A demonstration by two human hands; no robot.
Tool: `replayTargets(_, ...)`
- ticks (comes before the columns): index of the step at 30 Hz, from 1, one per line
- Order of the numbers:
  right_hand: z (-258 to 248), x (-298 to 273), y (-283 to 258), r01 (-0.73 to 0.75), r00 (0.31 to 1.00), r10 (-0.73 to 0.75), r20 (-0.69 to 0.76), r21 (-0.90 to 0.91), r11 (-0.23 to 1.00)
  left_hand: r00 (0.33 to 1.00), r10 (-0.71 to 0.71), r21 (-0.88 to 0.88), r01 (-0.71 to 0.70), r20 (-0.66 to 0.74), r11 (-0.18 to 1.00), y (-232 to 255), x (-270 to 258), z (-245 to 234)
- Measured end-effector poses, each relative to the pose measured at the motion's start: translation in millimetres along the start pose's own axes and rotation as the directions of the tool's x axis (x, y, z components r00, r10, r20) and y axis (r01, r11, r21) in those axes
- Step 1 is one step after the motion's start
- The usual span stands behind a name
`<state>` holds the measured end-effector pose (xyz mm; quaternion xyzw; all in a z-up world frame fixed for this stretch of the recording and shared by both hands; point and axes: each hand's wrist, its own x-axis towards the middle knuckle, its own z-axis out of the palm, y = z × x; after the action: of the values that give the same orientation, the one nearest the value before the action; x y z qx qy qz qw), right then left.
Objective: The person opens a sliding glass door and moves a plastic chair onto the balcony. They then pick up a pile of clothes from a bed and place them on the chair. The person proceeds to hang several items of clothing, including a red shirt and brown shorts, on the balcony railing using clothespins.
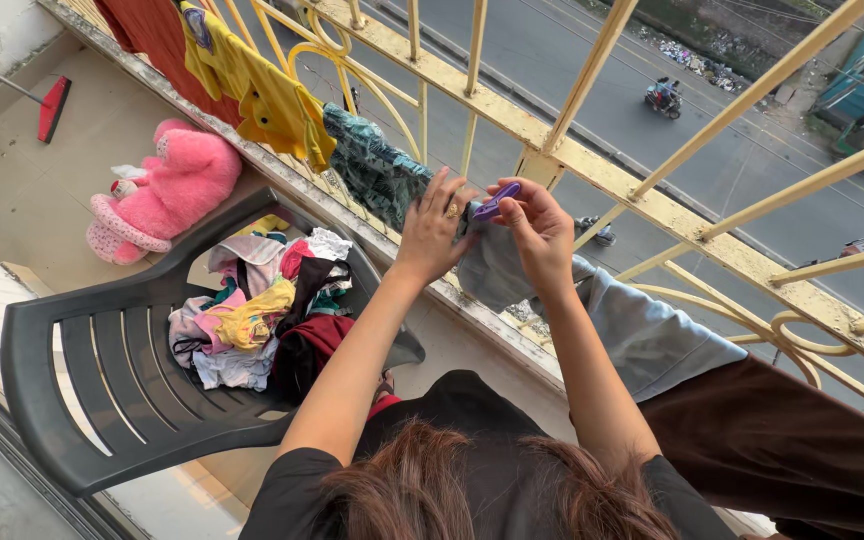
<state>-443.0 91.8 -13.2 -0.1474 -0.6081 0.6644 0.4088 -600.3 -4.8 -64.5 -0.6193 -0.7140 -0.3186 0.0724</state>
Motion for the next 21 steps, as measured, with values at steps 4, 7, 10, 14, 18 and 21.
replayTargets(4, 16.7, -0.8, 2.8, 0.051, 0.998, -0.055, -0.037, -0.111, 0.993, 0.998, 0.032, 0.074, -0.036, 0.058, 0.997, -12.6, -3.9, -1.9)
replayTargets(7, 43.6, 2.9, 16.9, -0.005, 0.998, -0.005, -0.058, -0.161, 0.987, 0.997, -0.022, 0.017, 0.021, 0.069, 1.0, -41.5, -21.7, -1.0)
replayTargets(10, 71.6, 3.5, 40.8, -0.076, 0.997, 0.082, 0.014, -0.231, 0.97, 0.98, -0.184, -0.078, 0.19, 0.082, 0.979, -84.8, -63.0, -1.3)
replayTargets(14, 111.7, 0.8, 88.2, -0.153, 0.972, 0.205, 0.113, -0.355, 0.922, 0.894, -0.423, -0.087, 0.438, 0.148, 0.895, -150.0, -150.4, -17.4)
replayTargets(18, 139.5, -6.1, 165.6, -0.459, 0.839, 0.522, 0.152, -0.318, 0.83, 0.676, -0.692, -0.024, 0.719, 0.254, 0.694, -199.5, -235.8, -28.6)
replayTargets(21, 154.2, -18.2, 234.7, -0.613, 0.721, 0.661, 0.208, -0.254, 0.748, 0.574, -0.768, 0.07, 0.786, 0.285, 0.614, -222.1, -284.7, -35.8)
